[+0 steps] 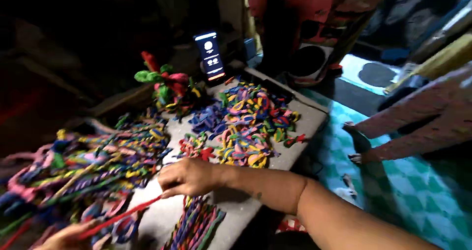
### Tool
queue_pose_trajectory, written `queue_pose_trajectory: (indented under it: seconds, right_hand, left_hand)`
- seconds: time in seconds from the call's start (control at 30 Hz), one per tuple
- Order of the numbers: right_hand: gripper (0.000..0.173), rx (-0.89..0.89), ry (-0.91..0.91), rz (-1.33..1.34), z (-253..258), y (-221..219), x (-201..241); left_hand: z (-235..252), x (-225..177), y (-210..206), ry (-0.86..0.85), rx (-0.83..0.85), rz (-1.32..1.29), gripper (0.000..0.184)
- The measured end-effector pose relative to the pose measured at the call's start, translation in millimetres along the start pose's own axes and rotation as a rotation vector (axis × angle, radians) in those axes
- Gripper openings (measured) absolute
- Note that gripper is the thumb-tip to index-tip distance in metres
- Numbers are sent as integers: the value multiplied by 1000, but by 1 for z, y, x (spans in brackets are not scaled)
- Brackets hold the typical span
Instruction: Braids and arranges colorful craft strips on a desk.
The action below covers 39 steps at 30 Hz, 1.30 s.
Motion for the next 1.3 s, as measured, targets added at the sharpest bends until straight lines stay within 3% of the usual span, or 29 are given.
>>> queue_pose_trajectory:
  seconds: [0.17, 0.37, 0.5, 0.6, 0.73, 0.87, 1.03, 1.17, 1.3]
  right_hand:
    - [16, 126, -38, -46, -1, -1, 6]
    - [12, -87, -93, -217, -6, 45, -6]
    - [14, -185, -291, -322, -18, 90, -10]
    - [13, -97, -457, -427, -30, 98, -22]
    - [11, 165, -672, -496, -43, 85, -43]
    - [13, 348, -716, -465, -48, 72, -49]
    - [11, 395, -680, -426, -50, 65, -50]
    - [12, 488, -781, -456, -55, 56, -60]
    - [21, 392, -758, -456, -50, 64, -60]
  left_hand:
    - [-2, -5, -4, -35, -31, 134, 22]
    - [-4, 6, 7, 91, -132, 314, 18]
    - [-3, 3, 20, 64, -214, 390, 23]
    - [-4, 1, 25, 75, -256, 519, 29]
    - [-5, 2, 32, 139, -290, 636, 33]
    - [-5, 6, 36, 157, -281, 675, 36]
    - [-4, 6, 35, 143, -266, 693, 38]
    - [-5, 10, 37, 150, -275, 675, 35]
    - [-4, 11, 37, 171, -280, 679, 35]
Point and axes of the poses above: each hand's wrist, its own z-axis towards the middle knuckle, its own y-axis out of the back of the hand, x = y × z, the point moved 9 cm from there along z, towards the middle knuckle
